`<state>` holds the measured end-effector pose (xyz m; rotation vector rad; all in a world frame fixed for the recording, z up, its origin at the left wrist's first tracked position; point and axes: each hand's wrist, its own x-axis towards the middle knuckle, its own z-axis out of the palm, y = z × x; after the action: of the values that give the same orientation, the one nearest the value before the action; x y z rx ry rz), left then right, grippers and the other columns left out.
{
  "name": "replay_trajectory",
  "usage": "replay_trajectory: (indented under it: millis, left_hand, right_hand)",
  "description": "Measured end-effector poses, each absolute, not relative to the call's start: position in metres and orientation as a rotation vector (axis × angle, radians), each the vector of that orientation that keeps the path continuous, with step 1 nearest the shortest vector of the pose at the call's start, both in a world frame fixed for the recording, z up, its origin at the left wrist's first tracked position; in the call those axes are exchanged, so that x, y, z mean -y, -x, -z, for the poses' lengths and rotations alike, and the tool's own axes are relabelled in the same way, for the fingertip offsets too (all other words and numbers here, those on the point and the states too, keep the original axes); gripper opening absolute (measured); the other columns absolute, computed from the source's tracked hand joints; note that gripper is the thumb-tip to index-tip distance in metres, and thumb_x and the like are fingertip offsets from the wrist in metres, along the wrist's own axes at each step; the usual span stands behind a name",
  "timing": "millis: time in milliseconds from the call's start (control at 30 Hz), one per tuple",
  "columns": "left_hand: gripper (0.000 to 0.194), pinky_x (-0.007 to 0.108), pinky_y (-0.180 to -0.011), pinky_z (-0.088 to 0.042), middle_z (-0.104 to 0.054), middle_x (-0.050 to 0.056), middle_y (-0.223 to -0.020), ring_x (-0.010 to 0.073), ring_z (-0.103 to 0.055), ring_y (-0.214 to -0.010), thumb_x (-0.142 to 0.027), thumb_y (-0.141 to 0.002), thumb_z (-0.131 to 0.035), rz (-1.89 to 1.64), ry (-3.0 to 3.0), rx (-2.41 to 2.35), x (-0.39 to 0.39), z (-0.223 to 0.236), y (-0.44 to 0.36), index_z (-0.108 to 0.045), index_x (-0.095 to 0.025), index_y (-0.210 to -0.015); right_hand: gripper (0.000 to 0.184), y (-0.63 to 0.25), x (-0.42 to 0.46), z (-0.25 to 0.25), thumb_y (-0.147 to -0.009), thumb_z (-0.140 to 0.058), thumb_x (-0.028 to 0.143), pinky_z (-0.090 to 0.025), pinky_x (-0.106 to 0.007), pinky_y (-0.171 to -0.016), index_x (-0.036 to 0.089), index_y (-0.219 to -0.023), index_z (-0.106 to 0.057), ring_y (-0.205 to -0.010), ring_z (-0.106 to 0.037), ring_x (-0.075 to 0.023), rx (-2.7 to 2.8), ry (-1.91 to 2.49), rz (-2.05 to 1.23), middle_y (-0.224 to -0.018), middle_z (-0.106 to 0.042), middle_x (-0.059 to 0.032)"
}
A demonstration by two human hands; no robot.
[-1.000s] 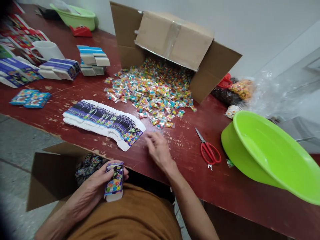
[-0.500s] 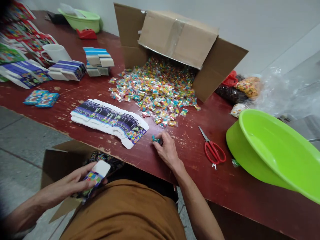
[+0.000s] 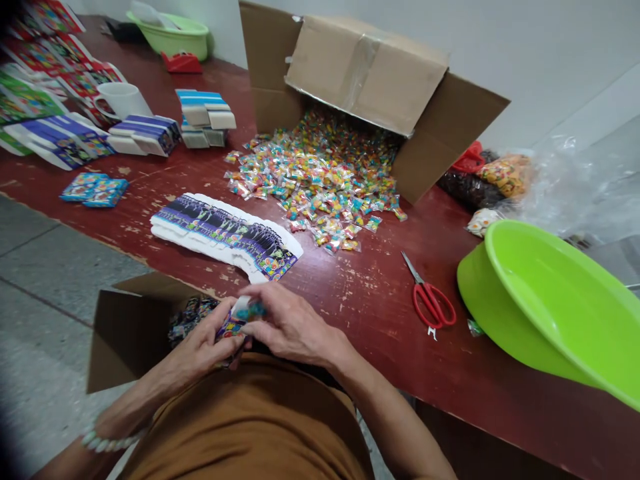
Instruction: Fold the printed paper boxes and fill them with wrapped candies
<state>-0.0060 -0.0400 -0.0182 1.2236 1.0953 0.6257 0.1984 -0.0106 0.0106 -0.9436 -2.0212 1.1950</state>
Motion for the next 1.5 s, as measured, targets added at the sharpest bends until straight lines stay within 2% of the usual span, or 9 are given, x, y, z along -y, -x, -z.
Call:
replay_trajectory:
  millis: [133, 333, 433, 567, 667, 767, 933, 1233, 1500]
  left_hand:
    - [0.023, 0.025, -0.056, -0.047, -0.066, -0.002, -0.080, 0.0132, -0.059, -0.055, -0.027, -0.084, -0.063, -0.628, -1.221, -1.102, 0.040, 0.020, 0.006, -0.054, -0.023, -0.105]
    - [0.032, 0.027, -0.056, -0.050, -0.065, 0.001, -0.078, 0.0163, -0.060, -0.061, -0.048, -0.085, -0.064, -0.771, -0.968, -1.027, 0.043, 0.008, -0.005, -0.060, -0.021, -0.101]
    - [0.047, 0.029, -0.053, -0.051, -0.069, 0.005, -0.073, 0.0174, -0.061, -0.056, -0.062, -0.086, -0.056, -0.799, -0.715, -1.012, 0.042, 0.003, -0.010, -0.064, -0.017, -0.098]
    - [0.041, 0.027, -0.050, -0.053, -0.070, 0.005, -0.071, 0.0176, -0.062, -0.057, -0.055, -0.080, -0.068, -0.843, -0.665, -0.971, 0.042, 0.006, -0.015, -0.065, -0.017, -0.095]
    - [0.038, 0.023, -0.046, -0.051, -0.070, 0.003, -0.072, 0.0169, -0.063, -0.059, -0.050, -0.078, -0.072, -0.887, -0.730, -0.942, 0.043, 0.010, -0.020, -0.065, -0.018, -0.097]
    - [0.036, 0.023, -0.046, -0.050, -0.071, 0.004, -0.071, 0.0152, -0.062, -0.053, -0.052, -0.086, -0.065, -0.846, -0.665, -0.918, 0.042, 0.009, -0.021, -0.062, -0.019, -0.099]
    - [0.048, 0.026, -0.043, -0.050, -0.070, 0.004, -0.068, 0.0176, -0.063, -0.047, -0.062, -0.088, -0.058, -0.793, -0.470, -0.844, 0.036, 0.000, -0.016, -0.058, -0.019, -0.110]
    - [0.068, 0.025, -0.048, -0.051, -0.068, 0.001, -0.067, 0.0158, -0.061, -0.049, -0.072, -0.084, -0.053, -0.877, -0.554, -0.890, 0.038, 0.003, -0.020, -0.056, -0.019, -0.127]
    - [0.051, 0.026, -0.038, -0.051, -0.068, 0.002, -0.067, 0.0159, -0.060, -0.045, -0.056, -0.080, -0.069, -0.850, -0.403, -0.876, 0.034, 0.002, -0.018, -0.067, -0.017, -0.112]
  right_hand:
    - [0.020, -0.197, 0.010, -0.001, -0.088, -0.067, 0.027, -0.051, -0.025, -0.064, 0.020, -0.105, -0.063, -0.069, -0.063, -0.0127, 1.616, 1.134, -1.223, -0.089, -0.069, -0.0023]
    - [0.010, -0.187, 0.017, -0.007, -0.089, -0.062, 0.022, -0.050, -0.030, -0.073, 0.021, -0.085, -0.071, -0.074, -0.064, -0.0162, 1.910, 1.029, -0.959, -0.080, -0.072, -0.0033]
    - [0.009, -0.189, 0.017, -0.005, -0.089, -0.063, 0.026, -0.050, -0.027, -0.069, 0.022, -0.094, -0.068, -0.073, -0.063, -0.0141, 1.610, 1.101, -1.162, -0.086, -0.071, -0.0023]
    - [0.048, -0.190, 0.011, 0.008, -0.069, -0.085, 0.037, -0.048, -0.023, -0.061, 0.020, -0.108, -0.062, -0.066, -0.059, -0.0103, 1.277, 1.100, -1.622, -0.089, -0.067, -0.0004]
    - [0.045, -0.185, 0.012, 0.015, -0.066, -0.086, 0.045, -0.048, -0.022, -0.054, 0.018, -0.094, -0.063, -0.057, -0.058, -0.0098, 1.176, 1.028, -1.886, -0.079, -0.066, 0.0010]
    - [0.034, -0.180, 0.018, 0.013, -0.077, -0.077, 0.051, -0.049, -0.025, -0.051, 0.019, -0.078, -0.064, -0.052, -0.058, -0.0113, 1.258, 1.038, -1.621, -0.075, -0.066, -0.0003]
    - [0.019, -0.182, 0.026, 0.004, -0.094, -0.061, 0.035, -0.055, -0.033, -0.084, 0.024, -0.089, -0.075, -0.090, -0.070, -0.0191, 1.733, 0.992, -1.035, -0.093, -0.075, -0.0064]
    - [0.015, -0.178, 0.017, 0.008, -0.087, -0.065, 0.030, -0.048, -0.022, -0.049, 0.017, -0.083, -0.071, -0.049, -0.061, -0.0098, 1.475, 1.154, -1.424, -0.073, -0.071, -0.0016]
    - [0.007, -0.192, 0.014, -0.010, -0.093, -0.063, 0.025, -0.049, -0.041, -0.097, 0.023, -0.091, -0.070, -0.104, -0.066, -0.0189, 2.051, 0.880, -1.007, -0.109, -0.074, -0.0048]
